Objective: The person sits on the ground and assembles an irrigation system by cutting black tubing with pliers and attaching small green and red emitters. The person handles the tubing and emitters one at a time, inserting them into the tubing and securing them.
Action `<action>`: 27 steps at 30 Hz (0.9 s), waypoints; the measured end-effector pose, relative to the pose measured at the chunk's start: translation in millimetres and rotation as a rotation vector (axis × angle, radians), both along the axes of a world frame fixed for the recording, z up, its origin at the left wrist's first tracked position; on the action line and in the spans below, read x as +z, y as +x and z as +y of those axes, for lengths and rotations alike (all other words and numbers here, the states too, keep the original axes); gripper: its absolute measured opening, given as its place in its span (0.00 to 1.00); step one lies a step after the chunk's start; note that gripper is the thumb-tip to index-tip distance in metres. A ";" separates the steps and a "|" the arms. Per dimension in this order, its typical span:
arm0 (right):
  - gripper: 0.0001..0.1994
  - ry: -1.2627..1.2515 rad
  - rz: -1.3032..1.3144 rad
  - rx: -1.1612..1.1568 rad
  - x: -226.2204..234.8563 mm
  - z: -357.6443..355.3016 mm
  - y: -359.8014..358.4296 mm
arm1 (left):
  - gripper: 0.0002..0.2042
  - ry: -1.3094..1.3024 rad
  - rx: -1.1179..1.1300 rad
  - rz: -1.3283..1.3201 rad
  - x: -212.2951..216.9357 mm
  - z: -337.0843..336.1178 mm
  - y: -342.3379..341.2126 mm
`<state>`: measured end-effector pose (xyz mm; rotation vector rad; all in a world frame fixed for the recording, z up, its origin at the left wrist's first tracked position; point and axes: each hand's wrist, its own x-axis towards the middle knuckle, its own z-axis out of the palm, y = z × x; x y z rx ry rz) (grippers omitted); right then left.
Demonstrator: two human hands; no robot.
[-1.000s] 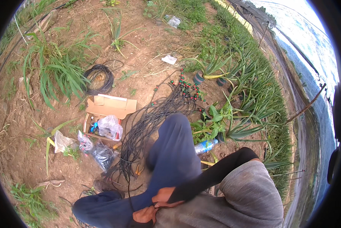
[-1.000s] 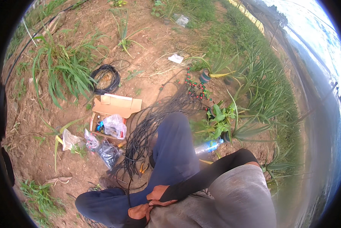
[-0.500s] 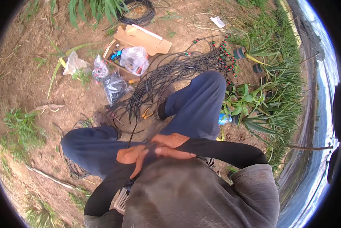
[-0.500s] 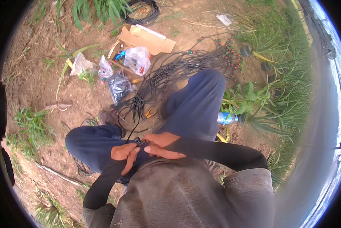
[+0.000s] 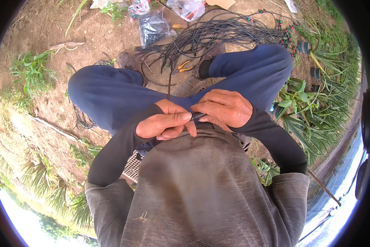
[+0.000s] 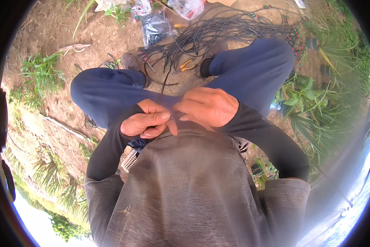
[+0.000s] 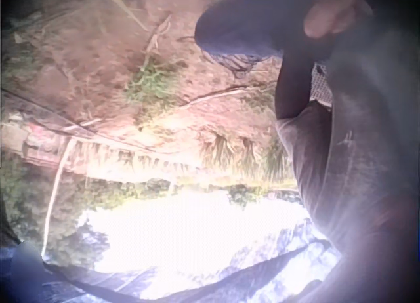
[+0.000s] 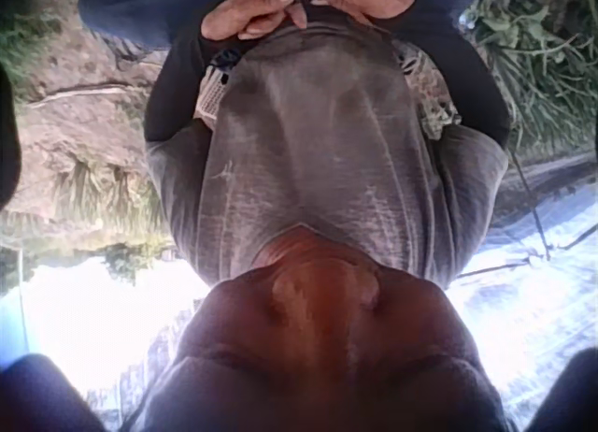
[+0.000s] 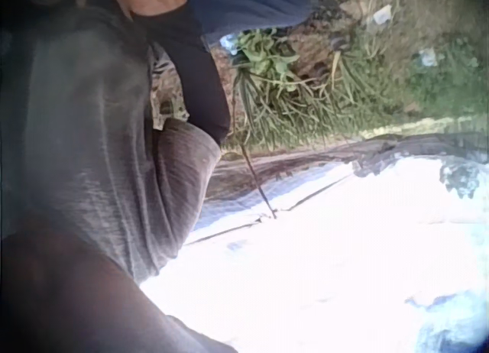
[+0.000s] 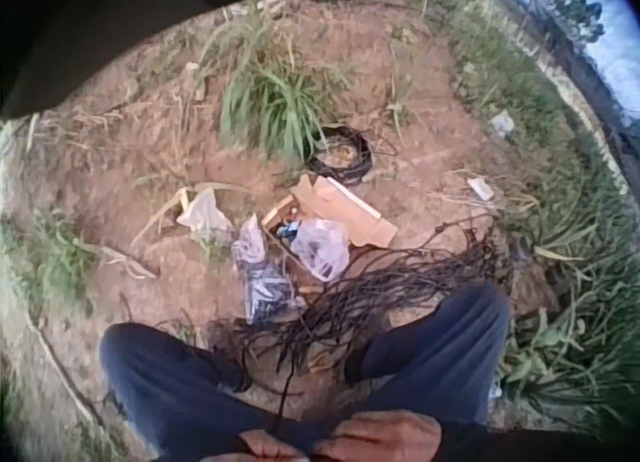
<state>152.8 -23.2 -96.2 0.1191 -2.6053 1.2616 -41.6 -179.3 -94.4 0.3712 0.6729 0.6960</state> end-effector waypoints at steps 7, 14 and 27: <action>0.09 0.084 -0.148 0.020 3.4 -1.9 9.6 | 0.18 0.121 0.046 0.371 1.8 -12.0 9.4; 0.08 -0.032 -0.366 0.000 11.2 -43.4 33.3 | 0.12 0.033 -0.209 0.623 11.6 -27.2 34.8; 0.08 -0.115 -0.402 -0.101 7.8 -61.3 40.6 | 0.07 0.184 0.051 0.667 -0.5 -43.2 50.5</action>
